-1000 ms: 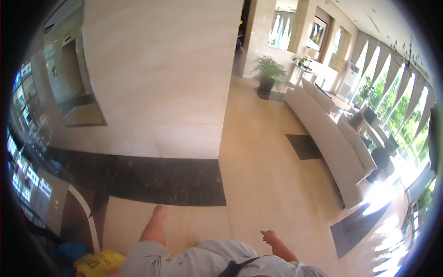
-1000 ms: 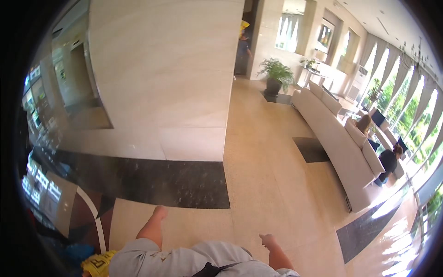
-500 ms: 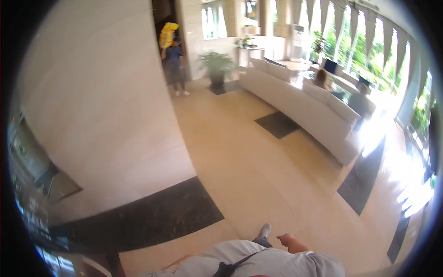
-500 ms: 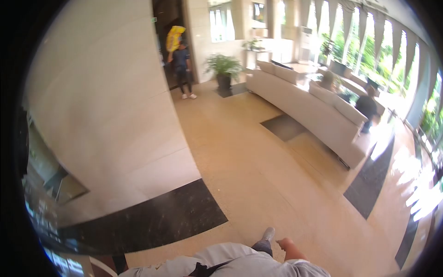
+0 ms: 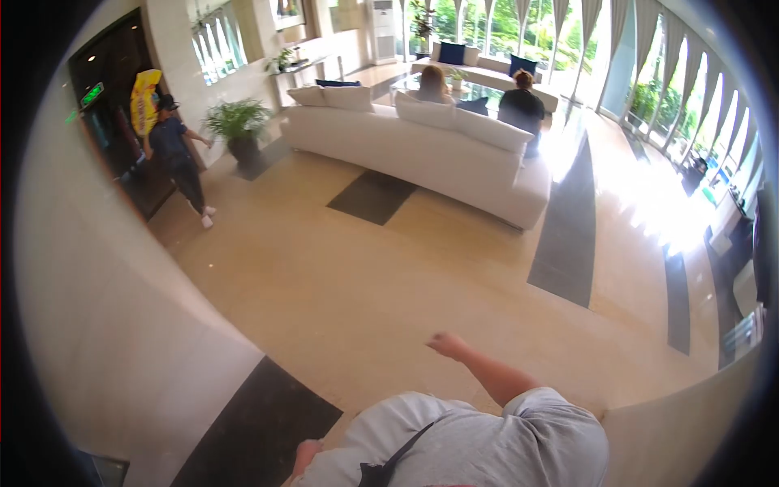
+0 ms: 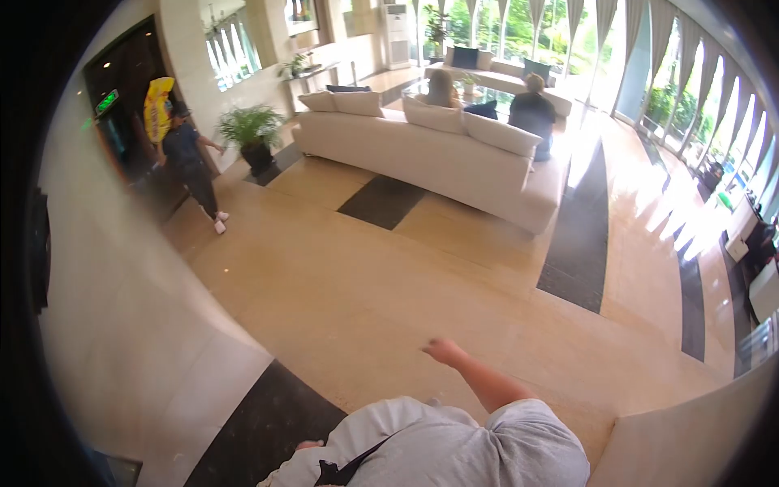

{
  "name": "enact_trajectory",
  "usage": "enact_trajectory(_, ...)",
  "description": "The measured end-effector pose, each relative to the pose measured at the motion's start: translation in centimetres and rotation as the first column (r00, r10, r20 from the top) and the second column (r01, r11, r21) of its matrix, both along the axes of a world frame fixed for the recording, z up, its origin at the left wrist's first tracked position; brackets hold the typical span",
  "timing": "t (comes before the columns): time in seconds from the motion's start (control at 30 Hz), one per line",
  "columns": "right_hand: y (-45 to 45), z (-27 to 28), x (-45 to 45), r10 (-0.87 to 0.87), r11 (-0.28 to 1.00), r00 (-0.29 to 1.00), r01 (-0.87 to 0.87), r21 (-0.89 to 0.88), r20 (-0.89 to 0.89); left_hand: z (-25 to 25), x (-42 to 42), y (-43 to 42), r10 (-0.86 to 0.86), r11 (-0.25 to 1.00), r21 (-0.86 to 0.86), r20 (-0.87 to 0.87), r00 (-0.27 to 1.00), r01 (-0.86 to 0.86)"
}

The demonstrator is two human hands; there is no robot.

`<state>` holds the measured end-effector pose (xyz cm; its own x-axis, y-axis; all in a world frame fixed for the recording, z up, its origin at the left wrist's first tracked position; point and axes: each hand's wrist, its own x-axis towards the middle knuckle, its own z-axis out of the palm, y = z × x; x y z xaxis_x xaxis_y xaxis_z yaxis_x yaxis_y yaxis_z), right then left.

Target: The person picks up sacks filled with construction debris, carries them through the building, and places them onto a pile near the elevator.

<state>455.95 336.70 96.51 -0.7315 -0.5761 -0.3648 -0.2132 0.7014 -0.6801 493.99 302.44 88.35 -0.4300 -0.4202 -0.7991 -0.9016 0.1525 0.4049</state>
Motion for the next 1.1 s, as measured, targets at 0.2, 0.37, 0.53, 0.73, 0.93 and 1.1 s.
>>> enact_trajectory(0.2,-9.2,22.8,-3.1,0.556,0.52,0.831,-0.368,-0.771,-0.021,-0.9,-16.8,-1.2,-0.378,0.924,-0.027,0.076,0.923,0.381)
enact_trajectory(0.37,-12.5,33.3,-5.7,0.723,-0.156,0.484,-0.582,-0.798,-0.494,-4.1,-32.5,-6.0,-0.686,0.722,-0.013,0.111,0.719,0.692)
enact_trajectory(0.53,-16.7,36.2,-14.8,0.745,-0.074,0.484,-0.624,-0.778,-0.459,-6.7,-49.3,-13.5,-0.856,0.486,-0.133,0.124,0.501,0.864)
enact_trajectory(0.73,-22.5,38.2,-25.3,0.779,-0.145,0.427,-0.588,-0.795,-0.458,-7.1,-66.2,-18.6,-0.914,0.235,-0.38,0.227,0.337,0.895)
enact_trajectory(0.93,-25.2,38.7,-35.9,0.874,-0.222,0.198,-0.65,-0.726,-0.445,1.3,-75.9,-17.0,-0.65,0.691,-0.395,0.027,0.759,0.606)
enact_trajectory(1.1,-27.7,38.7,-45.0,0.867,-0.396,0.027,-0.568,-0.721,-0.497,-1.8,-77.0,-17.3,-0.558,0.765,-0.363,0.04,0.829,0.532)
